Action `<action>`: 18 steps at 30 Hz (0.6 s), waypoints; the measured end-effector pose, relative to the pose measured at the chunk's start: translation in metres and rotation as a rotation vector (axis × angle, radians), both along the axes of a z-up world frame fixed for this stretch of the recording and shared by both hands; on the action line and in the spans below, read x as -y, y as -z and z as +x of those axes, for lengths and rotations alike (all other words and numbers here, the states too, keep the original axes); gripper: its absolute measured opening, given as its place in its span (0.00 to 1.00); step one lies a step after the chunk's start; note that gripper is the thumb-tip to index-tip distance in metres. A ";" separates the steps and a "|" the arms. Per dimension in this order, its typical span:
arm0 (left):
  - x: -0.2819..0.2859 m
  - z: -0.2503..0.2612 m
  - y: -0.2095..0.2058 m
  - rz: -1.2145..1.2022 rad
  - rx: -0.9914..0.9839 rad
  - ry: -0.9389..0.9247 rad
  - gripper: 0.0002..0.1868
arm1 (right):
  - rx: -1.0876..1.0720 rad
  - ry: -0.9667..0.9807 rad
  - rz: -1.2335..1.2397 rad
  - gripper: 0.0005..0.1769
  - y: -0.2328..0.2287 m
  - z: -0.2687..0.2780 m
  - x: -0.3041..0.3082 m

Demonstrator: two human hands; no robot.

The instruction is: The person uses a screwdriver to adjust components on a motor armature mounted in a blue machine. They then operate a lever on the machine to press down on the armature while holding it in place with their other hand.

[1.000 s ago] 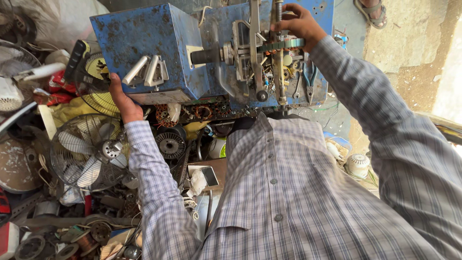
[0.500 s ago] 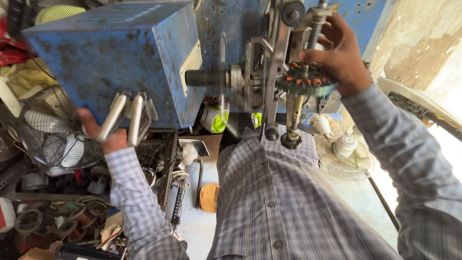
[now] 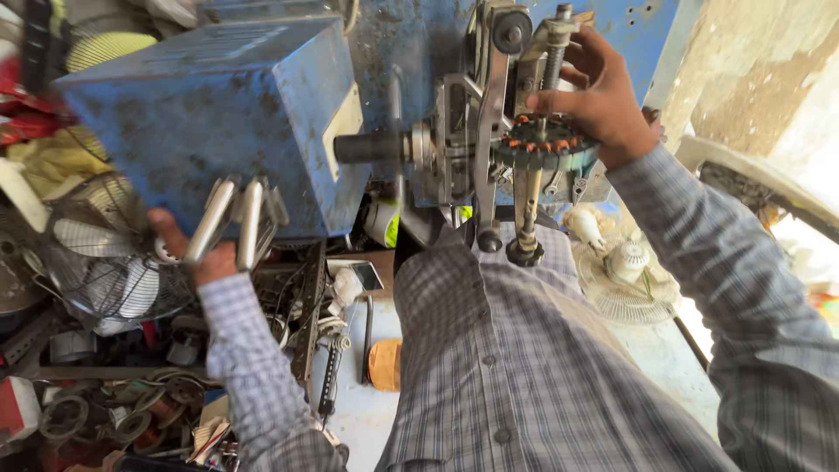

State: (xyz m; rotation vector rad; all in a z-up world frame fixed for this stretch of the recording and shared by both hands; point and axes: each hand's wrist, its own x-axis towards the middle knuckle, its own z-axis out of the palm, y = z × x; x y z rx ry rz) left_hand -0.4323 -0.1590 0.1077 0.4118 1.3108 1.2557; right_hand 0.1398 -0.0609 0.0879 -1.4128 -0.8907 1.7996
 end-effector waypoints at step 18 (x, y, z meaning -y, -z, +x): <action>-0.035 -0.007 0.025 0.186 -0.370 0.002 0.47 | -0.034 0.091 -0.062 0.45 0.038 0.007 -0.001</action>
